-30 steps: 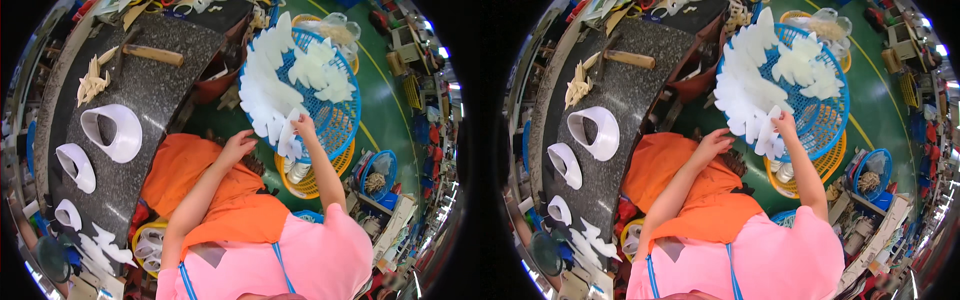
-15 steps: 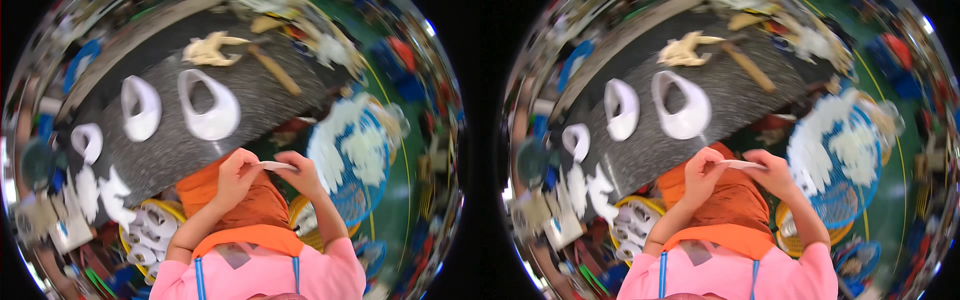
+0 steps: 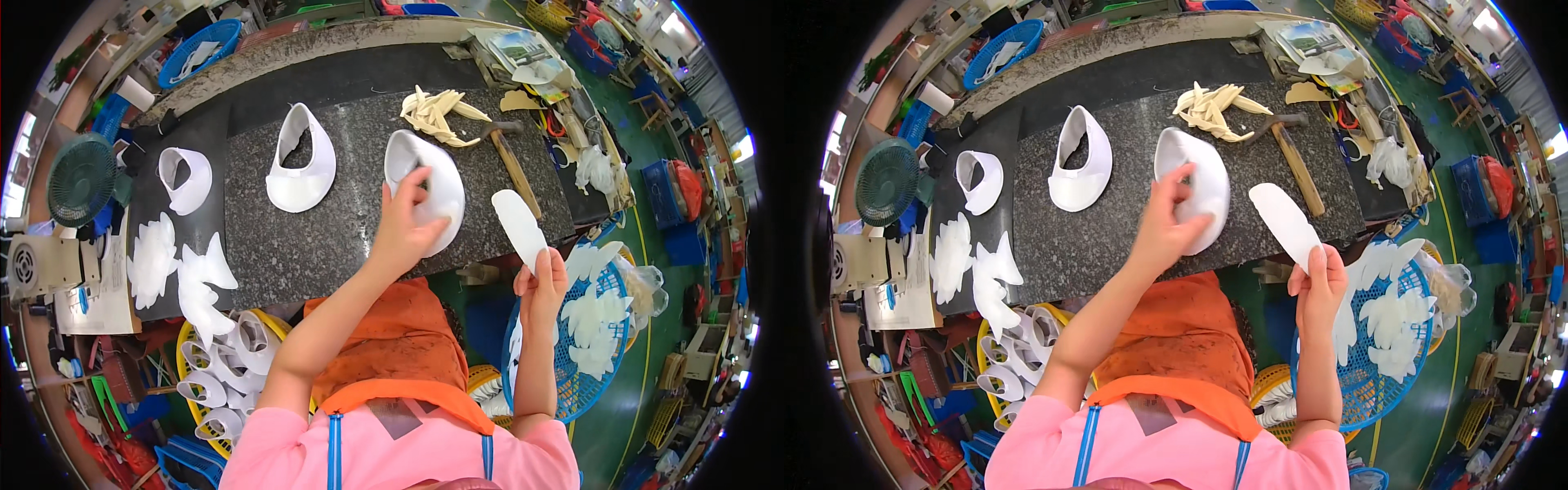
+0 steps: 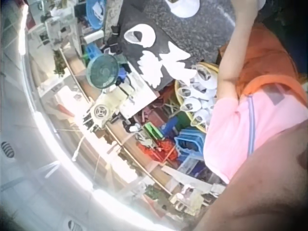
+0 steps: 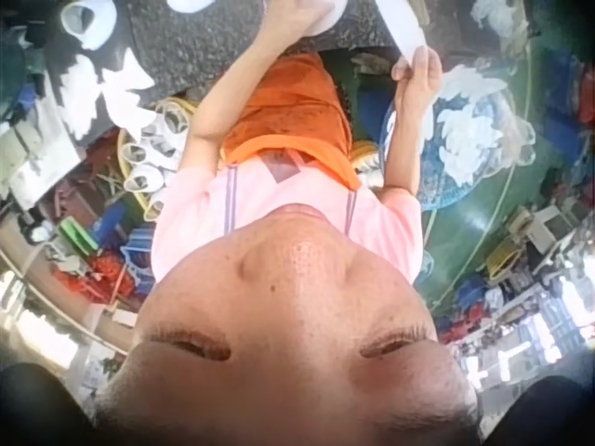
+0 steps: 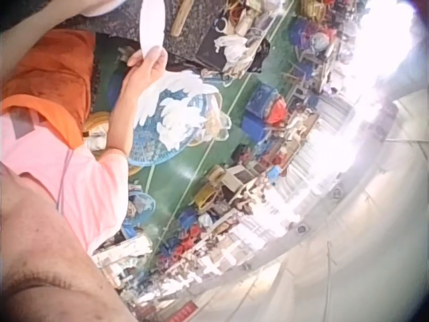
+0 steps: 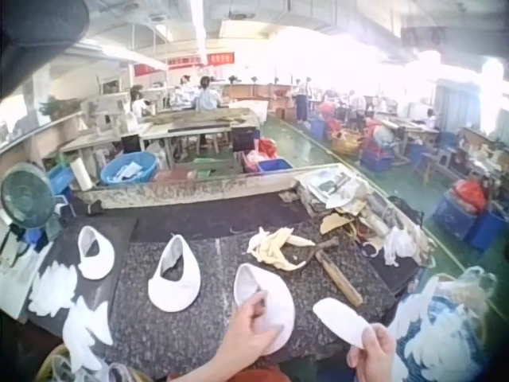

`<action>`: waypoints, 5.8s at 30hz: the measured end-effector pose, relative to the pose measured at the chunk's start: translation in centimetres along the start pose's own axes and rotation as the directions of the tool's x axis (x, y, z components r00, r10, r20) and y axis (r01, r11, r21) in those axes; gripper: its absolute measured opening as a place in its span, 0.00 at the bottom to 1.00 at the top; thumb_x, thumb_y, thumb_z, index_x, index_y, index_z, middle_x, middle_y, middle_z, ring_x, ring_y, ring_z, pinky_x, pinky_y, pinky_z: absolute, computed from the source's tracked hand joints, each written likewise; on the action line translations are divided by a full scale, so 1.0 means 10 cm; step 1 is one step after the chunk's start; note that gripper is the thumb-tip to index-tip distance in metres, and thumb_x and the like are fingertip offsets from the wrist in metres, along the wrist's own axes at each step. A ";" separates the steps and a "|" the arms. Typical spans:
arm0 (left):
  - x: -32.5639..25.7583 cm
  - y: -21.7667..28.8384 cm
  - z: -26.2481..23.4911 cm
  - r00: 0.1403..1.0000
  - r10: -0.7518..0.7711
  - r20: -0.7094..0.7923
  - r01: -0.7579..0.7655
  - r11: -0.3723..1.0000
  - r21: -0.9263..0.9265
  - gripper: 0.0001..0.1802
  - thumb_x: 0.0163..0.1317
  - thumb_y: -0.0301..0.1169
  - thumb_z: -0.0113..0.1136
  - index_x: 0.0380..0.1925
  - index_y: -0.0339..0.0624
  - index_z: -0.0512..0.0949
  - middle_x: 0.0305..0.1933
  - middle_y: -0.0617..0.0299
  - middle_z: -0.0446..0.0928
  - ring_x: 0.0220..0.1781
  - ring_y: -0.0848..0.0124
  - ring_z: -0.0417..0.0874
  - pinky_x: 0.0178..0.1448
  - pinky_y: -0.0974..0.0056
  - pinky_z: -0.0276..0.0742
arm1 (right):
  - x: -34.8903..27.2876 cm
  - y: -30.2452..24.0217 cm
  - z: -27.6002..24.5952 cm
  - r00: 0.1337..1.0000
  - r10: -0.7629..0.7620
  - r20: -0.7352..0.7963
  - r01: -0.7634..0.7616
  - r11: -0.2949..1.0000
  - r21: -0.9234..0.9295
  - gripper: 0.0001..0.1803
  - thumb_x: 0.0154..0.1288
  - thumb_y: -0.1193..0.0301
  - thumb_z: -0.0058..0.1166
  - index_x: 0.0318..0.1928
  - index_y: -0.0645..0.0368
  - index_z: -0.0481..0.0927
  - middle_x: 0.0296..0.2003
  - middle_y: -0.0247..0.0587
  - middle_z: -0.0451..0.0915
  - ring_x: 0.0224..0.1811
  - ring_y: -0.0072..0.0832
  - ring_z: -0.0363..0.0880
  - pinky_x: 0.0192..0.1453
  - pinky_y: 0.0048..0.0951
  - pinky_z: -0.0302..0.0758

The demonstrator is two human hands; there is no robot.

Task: The person fits inner reinforcement pieces into shoe uppers by hand, pressing and smoothing the material along the interior edges. They organize the assembled shoe components into baskets and assemble additional shoe uppers on the workbench.

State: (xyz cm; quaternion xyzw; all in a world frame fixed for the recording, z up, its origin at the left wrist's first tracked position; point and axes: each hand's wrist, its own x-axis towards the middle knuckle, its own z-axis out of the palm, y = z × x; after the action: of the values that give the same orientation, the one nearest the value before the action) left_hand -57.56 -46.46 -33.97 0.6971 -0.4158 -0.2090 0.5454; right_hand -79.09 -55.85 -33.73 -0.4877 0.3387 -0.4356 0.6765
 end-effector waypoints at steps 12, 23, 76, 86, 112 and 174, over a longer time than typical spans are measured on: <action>-0.40 -0.02 -0.81 0.936 0.101 -0.336 -0.080 0.994 0.076 0.31 0.57 0.18 0.49 0.64 0.36 0.62 0.67 0.52 0.62 0.70 0.61 0.61 0.73 0.58 0.53 | 0.36 0.01 0.77 0.974 0.124 0.192 -0.169 0.955 0.244 0.14 0.71 0.73 0.41 0.50 0.71 0.70 0.47 0.52 0.76 0.51 0.41 0.78 0.61 0.41 0.73; -0.64 -0.13 -0.61 0.942 0.328 0.070 -0.281 0.660 0.697 0.15 0.52 0.20 0.55 0.42 0.36 0.79 0.40 0.52 0.77 0.42 0.55 0.79 0.46 0.60 0.76 | 0.48 0.17 1.17 0.707 0.475 0.523 -0.558 0.830 0.000 0.13 0.71 0.71 0.44 0.47 0.70 0.70 0.49 0.48 0.74 0.54 0.36 0.75 0.63 0.37 0.72; -0.39 -0.16 -0.85 0.950 0.291 0.112 -0.282 0.646 0.709 0.20 0.50 0.30 0.66 0.43 0.41 0.72 0.45 0.53 0.76 0.48 0.54 0.78 0.49 0.55 0.73 | 0.53 0.36 1.25 0.338 -0.152 0.929 0.908 0.311 -0.280 0.24 0.50 0.77 0.56 0.52 0.61 0.73 0.46 0.43 0.75 0.50 0.42 0.74 0.52 0.37 0.75; -0.17 -0.29 -0.57 0.938 0.344 -0.041 -0.253 0.759 0.599 0.13 0.48 0.21 0.60 0.37 0.36 0.75 0.34 0.55 0.76 0.36 0.55 0.80 0.38 0.59 0.77 | 0.51 0.49 1.39 0.427 -0.288 0.857 0.894 0.280 -0.351 0.14 0.51 0.78 0.53 0.41 0.62 0.75 0.36 0.41 0.74 0.39 0.38 0.76 0.41 0.35 0.75; -0.02 -0.33 -0.91 0.633 0.540 0.555 -0.773 0.486 0.408 0.07 0.44 0.27 0.58 0.26 0.43 0.75 0.28 0.64 0.73 0.31 0.66 0.77 0.33 0.63 0.75 | 0.89 0.24 1.33 0.109 0.073 0.991 0.873 0.469 -0.131 0.06 0.49 0.67 0.62 0.25 0.53 0.80 0.26 0.29 0.74 0.35 0.30 0.73 0.44 0.31 0.68; -0.55 0.36 -0.55 0.900 0.250 -0.357 -0.213 0.967 0.138 0.07 0.65 0.24 0.51 0.32 0.31 0.77 0.24 0.55 0.72 0.24 0.72 0.71 0.30 0.65 0.66 | 0.11 -0.13 1.68 0.414 -0.501 0.760 0.905 0.137 -0.402 0.09 0.48 0.73 0.60 0.33 0.59 0.79 0.29 0.38 0.74 0.28 0.32 0.78 0.28 0.30 0.75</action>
State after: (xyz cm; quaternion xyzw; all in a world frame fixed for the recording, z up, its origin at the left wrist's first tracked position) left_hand -57.78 -39.01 -29.75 0.6948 -0.3945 0.0131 0.6012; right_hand -64.19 -50.98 -27.55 -0.9127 0.0387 -0.3831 0.1369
